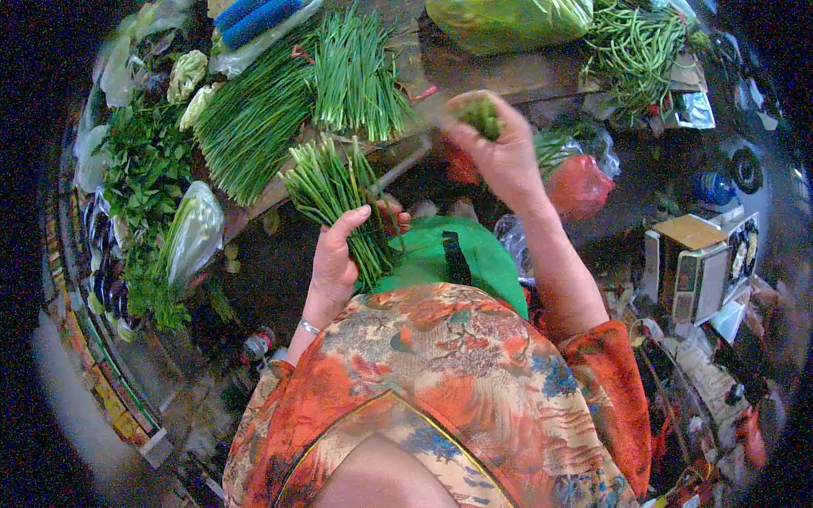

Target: The person cleans and trims bunches of chives by snapping off the stem ends and damaged leaves by hand before placing them on the table.

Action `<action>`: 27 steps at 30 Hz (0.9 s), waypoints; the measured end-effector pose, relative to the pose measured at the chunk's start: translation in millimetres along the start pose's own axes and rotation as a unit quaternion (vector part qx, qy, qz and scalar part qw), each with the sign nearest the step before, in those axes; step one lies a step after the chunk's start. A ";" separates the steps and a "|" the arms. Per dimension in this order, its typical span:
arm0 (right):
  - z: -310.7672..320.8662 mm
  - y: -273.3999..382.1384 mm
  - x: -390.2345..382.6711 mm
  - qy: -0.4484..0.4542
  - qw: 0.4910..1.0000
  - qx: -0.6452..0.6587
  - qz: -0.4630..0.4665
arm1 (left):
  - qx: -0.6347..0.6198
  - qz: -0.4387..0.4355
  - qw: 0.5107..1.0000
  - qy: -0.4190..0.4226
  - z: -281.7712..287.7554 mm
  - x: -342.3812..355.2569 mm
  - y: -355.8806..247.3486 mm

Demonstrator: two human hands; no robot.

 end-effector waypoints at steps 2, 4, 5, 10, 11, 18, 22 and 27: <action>-35.4 1.5 -11.4 0.110 0.994 0.013 -0.019 | 0.033 0.007 0.999 -0.011 -2.6 0.9 -0.6; -66.5 4.0 -23.8 0.153 0.988 0.035 0.001 | 0.068 0.016 0.997 -0.019 -9.8 1.4 -2.1; -75.5 -0.5 -26.6 0.155 0.987 0.016 -0.025 | 0.117 -0.009 0.993 -0.020 -16.7 -1.6 -9.9; -83.0 -19.1 -33.2 0.132 0.989 -0.060 -0.042 | 0.191 -0.063 0.980 -0.005 -32.2 -7.5 -19.7; -84.0 -18.4 -34.2 0.133 0.988 -0.059 -0.042 | 0.143 -0.049 0.988 -0.019 -26.0 -7.8 -13.9; -84.5 -46.9 -41.4 0.177 0.969 0.060 -0.160 | 0.093 -0.007 0.995 -0.029 -10.1 -7.6 0.3; -79.8 -41.6 -39.2 0.191 0.957 0.099 -0.194 | 0.095 -0.031 0.994 -0.031 -11.3 -3.4 -4.1; -25.5 -43.5 -12.7 0.068 0.959 0.209 -0.180 | 0.110 -0.043 0.993 -0.026 -6.1 6.3 -17.0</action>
Point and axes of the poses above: each hand's wrist, its own x-axis towards the middle knuckle, its own z-axis out of the back of the hand, y = z × x, the point moved 10 cm from there along x, towards the middle knuckle, and after that the axes turned 2 degrees about y, right-handed, at the moved point
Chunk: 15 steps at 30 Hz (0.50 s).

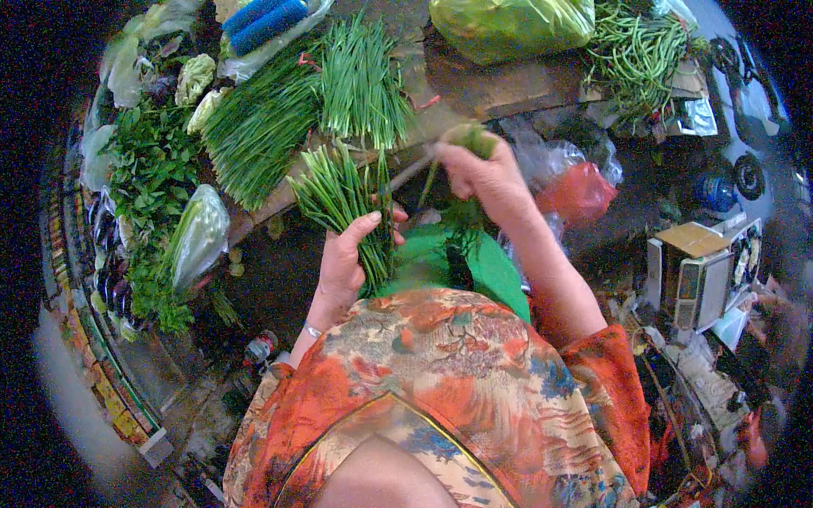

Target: The person cleans and trims bunches of chives by snapping off the stem ends and damaged leaves by hand before placing them on the table.

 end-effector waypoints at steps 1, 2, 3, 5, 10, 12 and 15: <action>10.2 9.9 0.2 -0.015 1.000 0.010 0.025 | 0.013 -0.007 1.000 -0.008 0.9 -1.2 -4.2; 23.5 13.6 -0.2 -0.042 0.996 -0.074 0.024 | 0.025 -0.014 0.999 -0.016 2.0 -2.1 -6.5; 35.0 19.9 0.2 -0.067 0.985 -0.158 0.027 | 0.026 -0.022 0.999 -0.015 0.1 -4.6 -11.1; 28.4 19.0 -0.9 -0.004 0.935 -0.350 0.059 | 0.036 -0.007 0.999 -0.031 -3.3 -9.0 -14.6; 1.6 -29.0 -10.1 0.024 0.983 -0.163 -0.086 | 0.065 0.042 0.997 -0.012 -2.4 -6.8 12.0; -21.0 -33.6 -16.1 0.051 0.992 -0.064 -0.097 | 0.086 -0.022 0.996 -0.002 -9.3 -10.3 8.0; -28.4 -32.4 -18.4 0.010 0.997 0.003 -0.074 | 0.174 -0.098 0.980 0.012 -16.0 -12.8 -3.2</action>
Point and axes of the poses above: each hand's wrist, its own x-axis towards the middle knuckle, its own z-axis out of the back of the hand, y = z × x, the point moved 10 cm from there along x, towards the middle knuckle, and after that the axes turned 2 degrees about y, right-handed, at the moved point
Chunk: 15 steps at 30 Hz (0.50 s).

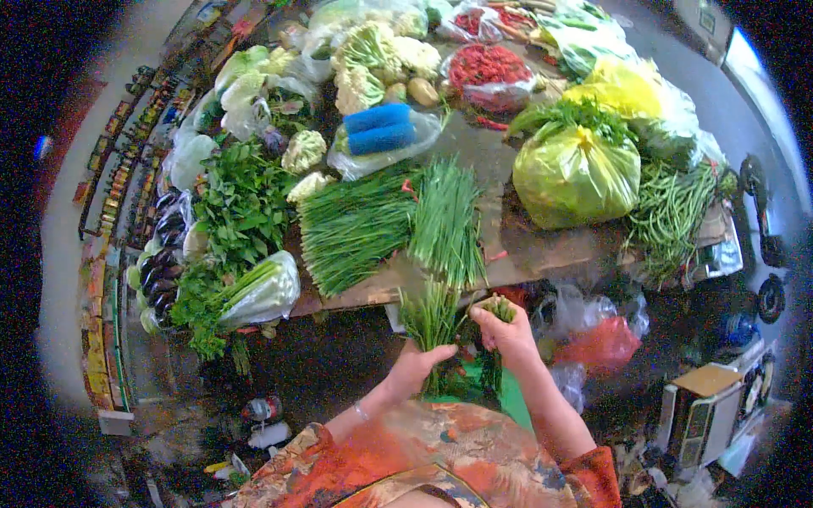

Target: The person cleans and trims bunches of chives by snapping off the stem ends and damaged leaves by hand before placing them on the table.

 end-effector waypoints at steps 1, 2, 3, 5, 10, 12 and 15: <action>5.2 5.7 4.4 -0.010 0.999 -0.013 0.031 | -0.066 0.058 0.996 0.001 -1.0 -2.2 4.6; 13.5 9.4 6.5 -0.030 0.998 -0.013 0.056 | -0.064 0.050 0.997 0.001 1.9 -2.1 0.3; 24.5 15.9 6.4 -0.058 0.995 0.000 0.079 | -0.065 0.079 0.995 -0.015 7.5 -3.5 5.0; 49.1 37.9 6.0 -0.125 0.982 -0.005 0.141 | -0.067 0.076 0.993 -0.059 18.3 -3.4 7.3; 72.4 94.4 -11.0 -0.186 0.942 -0.124 0.253 | -0.047 0.046 0.997 -0.051 23.9 2.9 -0.3; 69.4 97.1 -9.5 -0.162 0.933 -0.175 0.269 | -0.063 0.085 0.992 -0.066 22.8 3.4 4.9; 8.8 99.9 -15.7 -0.105 0.923 -0.278 0.245 | -0.052 0.105 0.992 -0.044 16.0 3.0 8.9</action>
Point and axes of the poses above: each hand's wrist, its own x-axis towards the middle knuckle, its own z-axis out of the back of the hand, y = z × x, the point moved 10 cm from there along x, towards the middle knuckle, and after that the axes turned 2 degrees about y, right-handed, at the moved point
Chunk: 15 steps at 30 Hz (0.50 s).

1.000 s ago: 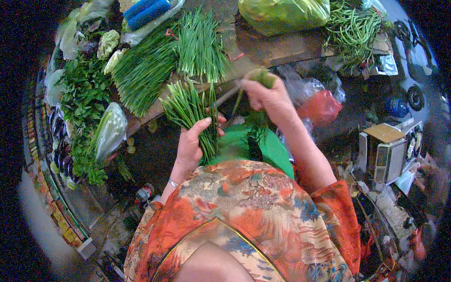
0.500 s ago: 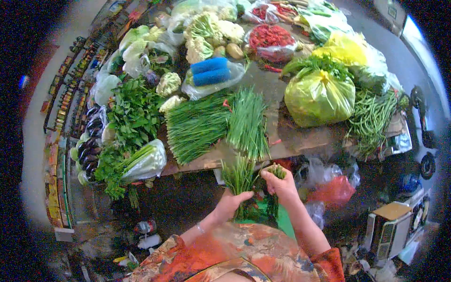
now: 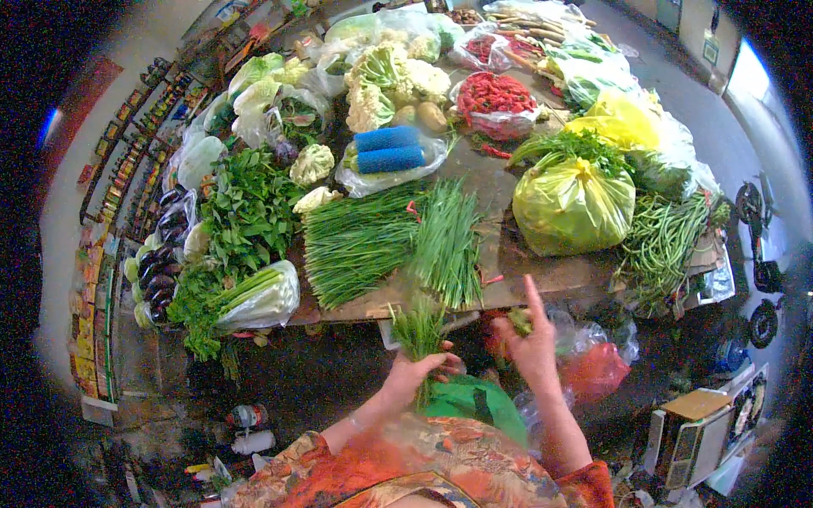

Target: The person cleans and trims bunches of chives by snapping off the stem ends and damaged leaves by hand before placing them on the table.

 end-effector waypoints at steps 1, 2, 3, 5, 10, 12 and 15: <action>-11.4 -15.3 -8.0 0.037 0.998 0.019 -0.043 | 0.000 0.003 1.000 0.002 -3.0 -1.3 0.1; -27.0 -42.1 -15.3 0.079 0.993 0.049 -0.072 | 0.013 0.000 1.000 0.022 -10.1 -2.6 -1.3; -40.9 -63.3 -23.8 0.121 0.984 0.080 -0.101 | 0.026 -0.003 0.999 0.042 -17.6 -5.1 -2.6; -67.8 -52.0 -40.0 0.184 0.961 0.116 -0.171 | 0.086 -0.057 0.994 0.044 -24.4 -13.5 -19.3; -60.7 -75.4 -50.0 0.113 0.949 0.208 -0.209 | 0.065 -0.026 0.997 0.035 -22.1 -14.3 -5.9; -52.0 -82.3 -40.2 0.087 0.946 0.236 -0.204 | 0.041 -0.081 0.996 0.003 -20.0 -10.1 -20.4; -36.8 -86.9 -24.9 0.089 0.945 0.268 -0.164 | 0.056 -0.088 0.994 0.022 -12.6 -3.4 -12.1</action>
Point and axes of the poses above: each hand's wrist, its own x-axis towards the middle knuckle, its own z-axis out of the back of the hand, y = z × x, the point moved 10 cm from there along x, towards the middle knuckle, and after that the axes turned 2 degrees about y, right-handed, at the moved point
